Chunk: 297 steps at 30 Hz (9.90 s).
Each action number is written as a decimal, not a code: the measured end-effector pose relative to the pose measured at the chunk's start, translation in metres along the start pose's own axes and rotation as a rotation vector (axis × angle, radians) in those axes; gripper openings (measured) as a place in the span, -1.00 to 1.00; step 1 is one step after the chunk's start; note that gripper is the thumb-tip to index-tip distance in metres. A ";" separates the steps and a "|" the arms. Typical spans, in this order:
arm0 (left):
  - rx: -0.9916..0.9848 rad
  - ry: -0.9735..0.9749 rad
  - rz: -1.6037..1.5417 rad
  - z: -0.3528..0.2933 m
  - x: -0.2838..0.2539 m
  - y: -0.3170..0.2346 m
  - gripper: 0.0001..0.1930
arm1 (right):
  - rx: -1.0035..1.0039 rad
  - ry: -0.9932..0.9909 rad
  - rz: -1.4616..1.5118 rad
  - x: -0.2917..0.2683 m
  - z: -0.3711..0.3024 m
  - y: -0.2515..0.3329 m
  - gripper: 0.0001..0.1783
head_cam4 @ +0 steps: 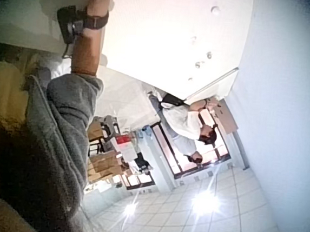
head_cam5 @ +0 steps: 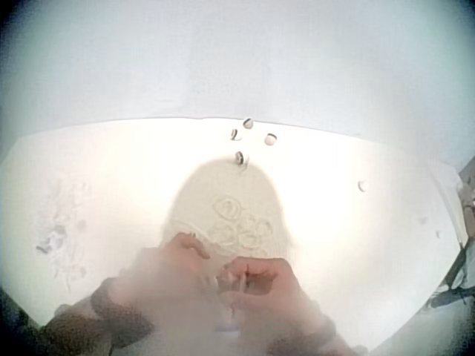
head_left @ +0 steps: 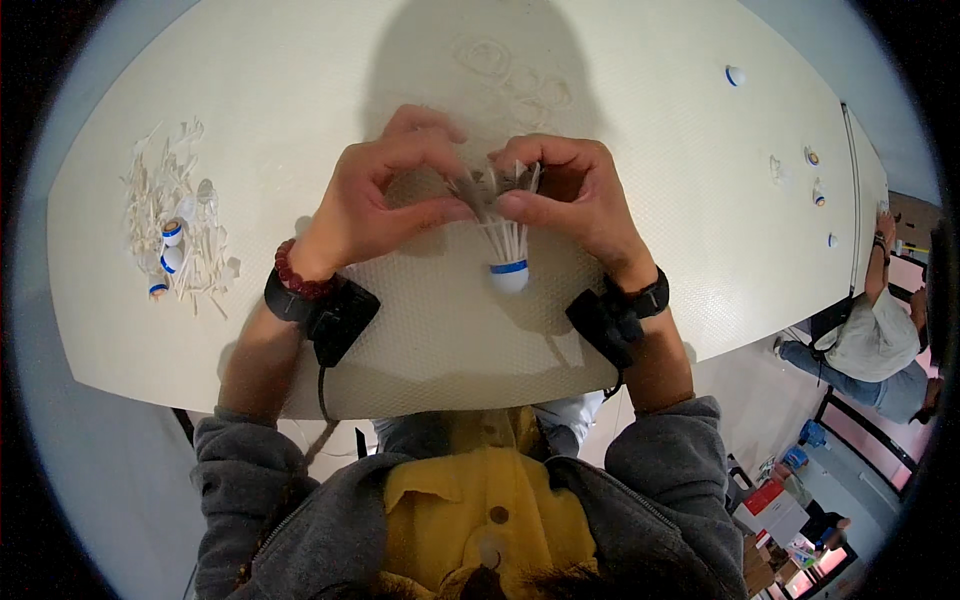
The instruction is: The person assembles badminton shuttlecocks by placing feathers into a circular base and securing them with a cap and adhesive strip.
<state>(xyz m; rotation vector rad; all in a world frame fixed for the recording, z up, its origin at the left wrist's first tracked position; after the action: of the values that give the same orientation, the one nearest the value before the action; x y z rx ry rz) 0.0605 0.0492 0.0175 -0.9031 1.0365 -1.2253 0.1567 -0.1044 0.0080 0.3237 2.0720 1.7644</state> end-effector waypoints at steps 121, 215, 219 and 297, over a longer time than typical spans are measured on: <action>0.017 -0.057 -0.326 -0.001 -0.006 0.006 -0.75 | -0.258 -0.141 0.188 0.006 0.009 0.012 -0.40; -0.083 -0.375 -0.150 -0.001 -0.008 -0.001 -0.87 | 0.045 -1.417 0.129 -0.247 -0.138 -0.033 -0.83; -0.116 -0.316 -0.027 0.001 -0.007 -0.002 -0.83 | -0.017 -1.463 0.098 -0.254 -0.129 -0.051 -0.78; -0.150 -0.298 0.684 -0.033 -0.013 -0.044 -0.32 | 0.077 -1.484 -1.473 -0.259 -0.145 -0.041 -0.43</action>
<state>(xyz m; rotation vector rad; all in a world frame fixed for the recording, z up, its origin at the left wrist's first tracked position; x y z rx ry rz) 0.0157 0.0559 0.0513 -0.7238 1.0756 -0.4332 0.3275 -0.3496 0.0245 0.0007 0.6942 0.2046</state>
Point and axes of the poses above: each hand's wrist, its own z-axis towards the middle knuckle, its own x-axis out of the palm, y = z × x, the point moved 5 cm from there along z, towards the middle knuckle, and after that the axes turned 13 degrees about -z, right-handed, at the moved point
